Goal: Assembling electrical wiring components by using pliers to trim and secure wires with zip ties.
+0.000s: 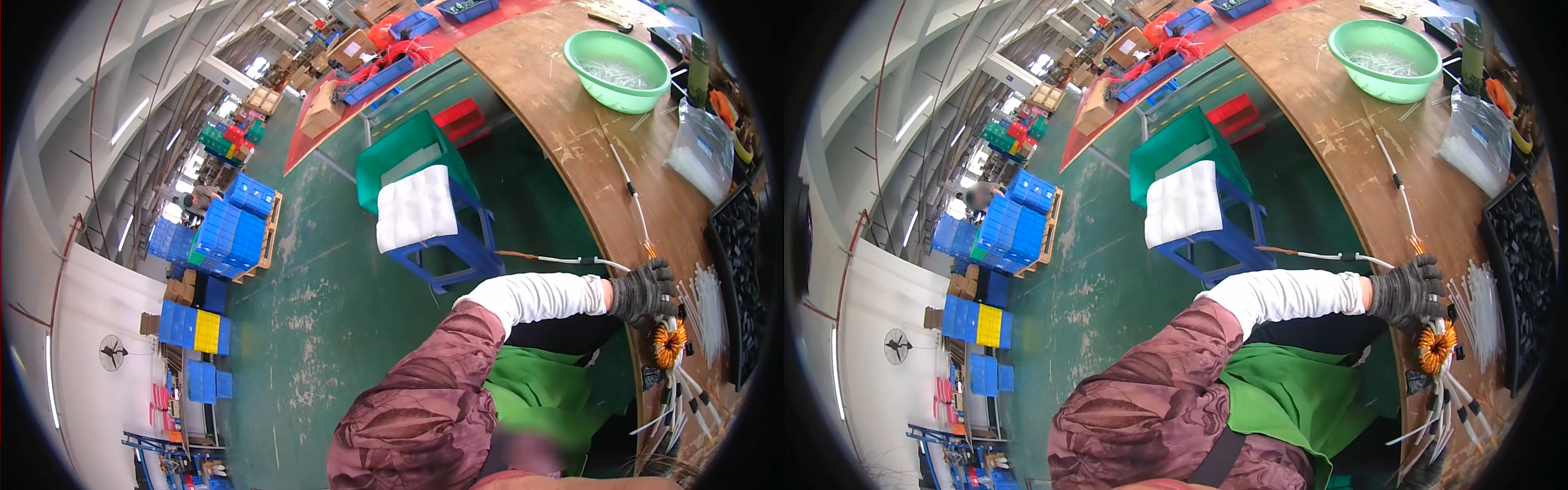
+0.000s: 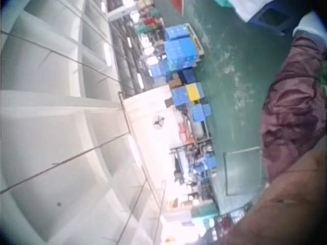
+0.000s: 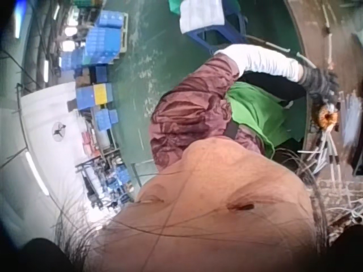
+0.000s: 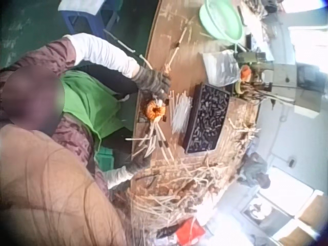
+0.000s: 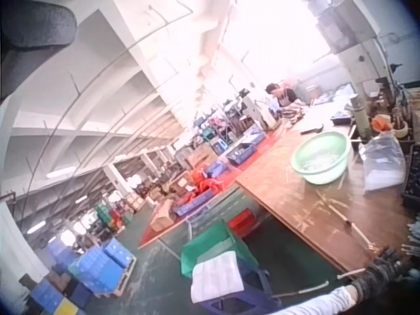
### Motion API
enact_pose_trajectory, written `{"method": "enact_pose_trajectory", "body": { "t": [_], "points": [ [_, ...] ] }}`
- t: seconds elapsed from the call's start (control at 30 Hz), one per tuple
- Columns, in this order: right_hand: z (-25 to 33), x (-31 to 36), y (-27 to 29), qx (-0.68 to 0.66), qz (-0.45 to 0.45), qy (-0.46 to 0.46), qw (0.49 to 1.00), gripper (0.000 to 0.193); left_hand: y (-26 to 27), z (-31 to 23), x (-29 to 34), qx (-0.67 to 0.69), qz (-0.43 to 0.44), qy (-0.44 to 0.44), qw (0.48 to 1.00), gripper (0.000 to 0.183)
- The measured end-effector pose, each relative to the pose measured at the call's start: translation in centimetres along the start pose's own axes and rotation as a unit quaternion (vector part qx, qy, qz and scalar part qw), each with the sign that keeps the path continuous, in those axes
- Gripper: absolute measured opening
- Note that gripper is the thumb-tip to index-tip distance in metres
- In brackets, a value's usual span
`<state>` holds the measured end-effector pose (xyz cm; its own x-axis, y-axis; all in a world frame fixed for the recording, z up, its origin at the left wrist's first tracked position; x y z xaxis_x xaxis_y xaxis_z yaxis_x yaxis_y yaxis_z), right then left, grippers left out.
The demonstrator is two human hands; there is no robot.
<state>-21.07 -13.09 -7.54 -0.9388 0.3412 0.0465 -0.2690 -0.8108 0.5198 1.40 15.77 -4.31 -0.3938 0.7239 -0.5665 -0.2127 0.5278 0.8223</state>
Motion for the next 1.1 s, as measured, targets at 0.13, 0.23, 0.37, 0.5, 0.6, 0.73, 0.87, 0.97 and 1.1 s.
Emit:
{"method": "enact_pose_trajectory", "body": {
  "t": [0.13, 0.23, 0.37, 0.5, 0.6, 0.73, 0.87, 0.97, 1.1],
  "points": [
    [4.8, -0.7, 1.2, 0.086, -0.026, 0.088, 0.992, 0.048, 0.6, -0.4, 0.2, 0.029, 0.009, 0.004, 1.0, 0.06],
    [3.1, -2.2, 3.9, 0.154, -0.057, 0.194, 0.967, 0.041, 2.8, -0.4, 0.9, 0.034, -0.01, -0.002, 0.999, 0.059],
    [-12.1, -5.8, 10.1, -0.312, -0.026, 0.014, 0.95, 0.039, 2.5, -1.8, -0.6, 0.033, -0.025, -0.029, 0.999, 0.059],
    [-11.2, -10.4, 8.1, -0.308, -0.043, -0.113, 0.944, 0.044, 4.6, -4.0, -1.1, 0.083, -0.092, -0.012, 0.992, 0.049],
    [-6.5, -8.2, 4.8, -0.282, -0.049, -0.021, 0.958, 0.04, 3.6, -7.0, -2.5, 0.161, -0.109, 0.046, 0.98, 0.04],
    [1.6, -4.1, -0.7, -0.259, -0.095, 0.13, 0.952, 0.04, 3.6, -10.2, -4.5, 0.317, -0.102, 0.105, 0.937, 0.032],
    [5.2, -2.8, -3.2, -0.151, -0.152, 0.161, 0.963, 0.029, 4.6, -12.1, -4.6, 0.352, -0.111, 0.121, 0.922, 0.018],
    [6.0, -1.5, -3.7, -0.112, -0.149, 0.165, 0.968, 0.031, 4.0, -12.7, -4.5, 0.417, -0.141, 0.157, 0.884, 0.012],
    [5.6, -0.8, -3.3, -0.122, -0.132, 0.128, 0.975, 0.034, 2.7, -13.2, -4.3, 0.539, -0.101, 0.174, 0.818, 0.015]
  ]
}}
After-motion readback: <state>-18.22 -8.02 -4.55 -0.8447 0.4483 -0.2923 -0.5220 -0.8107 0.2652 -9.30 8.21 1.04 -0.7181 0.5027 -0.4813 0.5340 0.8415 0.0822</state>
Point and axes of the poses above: each hand's wrist, its own x-axis away from the middle knuckle, its own y-axis out of the back of the hand, z = x × y, the point moved 3 cm from there along -x, towards the middle knuckle, and after that the axes turned 9 degrees about -x, right-handed, at the moved point
